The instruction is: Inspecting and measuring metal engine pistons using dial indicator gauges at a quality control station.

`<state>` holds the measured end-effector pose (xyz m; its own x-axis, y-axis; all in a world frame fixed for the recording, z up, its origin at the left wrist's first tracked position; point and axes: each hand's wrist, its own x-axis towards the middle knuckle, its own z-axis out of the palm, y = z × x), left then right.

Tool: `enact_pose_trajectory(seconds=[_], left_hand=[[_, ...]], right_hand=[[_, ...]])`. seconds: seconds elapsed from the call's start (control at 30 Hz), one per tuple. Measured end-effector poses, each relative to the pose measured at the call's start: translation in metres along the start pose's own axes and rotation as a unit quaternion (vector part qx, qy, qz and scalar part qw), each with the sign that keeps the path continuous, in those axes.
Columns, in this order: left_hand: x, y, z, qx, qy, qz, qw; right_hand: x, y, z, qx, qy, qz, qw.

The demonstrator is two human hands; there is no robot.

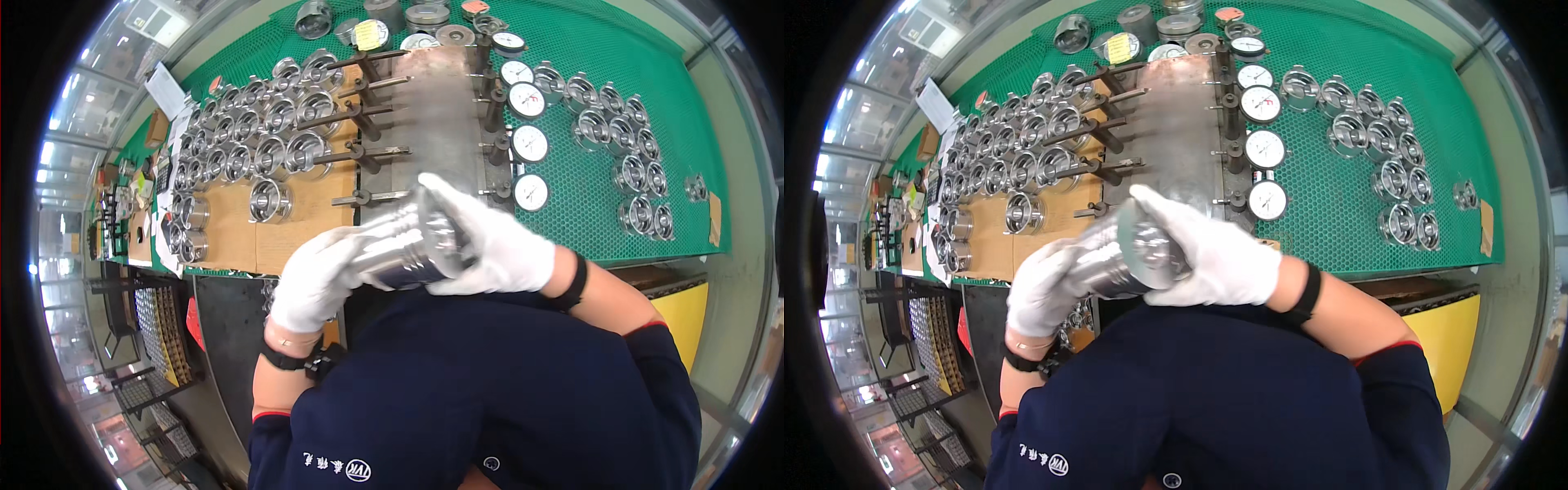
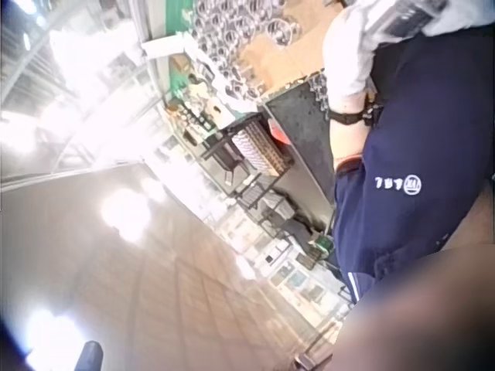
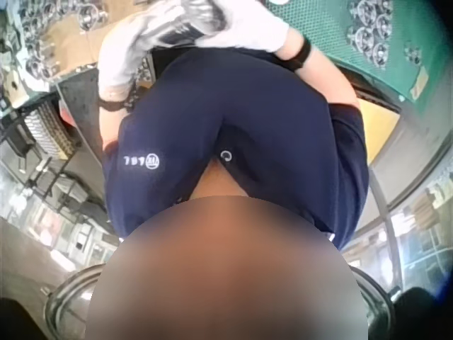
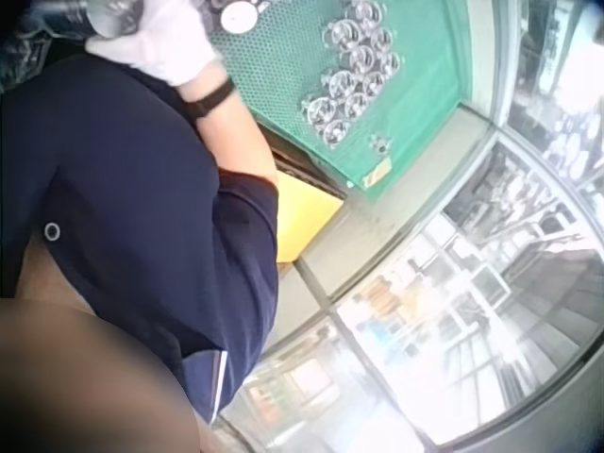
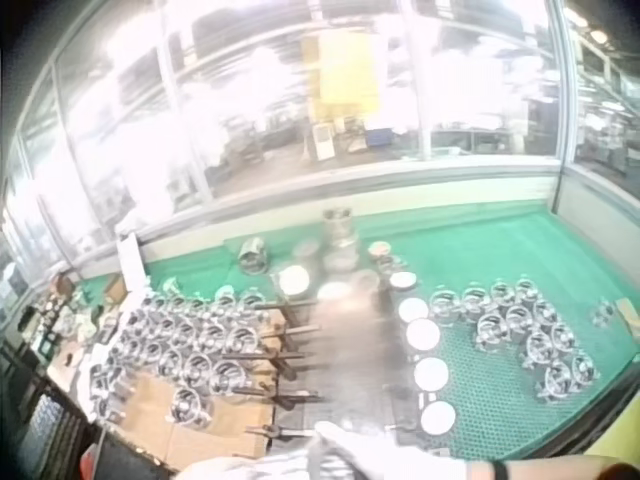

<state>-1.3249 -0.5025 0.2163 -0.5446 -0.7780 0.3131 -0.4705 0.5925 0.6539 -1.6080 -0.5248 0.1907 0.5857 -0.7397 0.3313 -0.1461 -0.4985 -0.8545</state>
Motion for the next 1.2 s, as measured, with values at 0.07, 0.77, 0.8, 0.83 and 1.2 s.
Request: enact_pose_trajectory(seconds=[0.07,0.77,0.8,0.83,1.2], left_hand=[[0.006,-0.017,0.027,-0.509,0.009,-0.446,0.736],[0.077,-0.038,0.090,0.055,-0.005,0.033,0.998],[0.079,-0.039,0.090,0.030,-0.008,0.024,0.999],[0.080,-0.043,0.090,0.023,-0.018,0.019,0.999],[0.082,-0.045,0.095,0.031,0.002,0.014,0.999]], right_hand=[[-0.001,0.000,0.007,-0.030,0.002,0.038,0.999],[-0.045,0.016,0.026,0.292,0.078,0.425,0.853],[-0.044,0.016,0.026,0.293,0.081,0.425,0.852],[-0.042,0.016,0.027,0.269,0.083,0.427,0.859],[-0.036,0.011,0.025,0.270,0.095,0.459,0.841]])
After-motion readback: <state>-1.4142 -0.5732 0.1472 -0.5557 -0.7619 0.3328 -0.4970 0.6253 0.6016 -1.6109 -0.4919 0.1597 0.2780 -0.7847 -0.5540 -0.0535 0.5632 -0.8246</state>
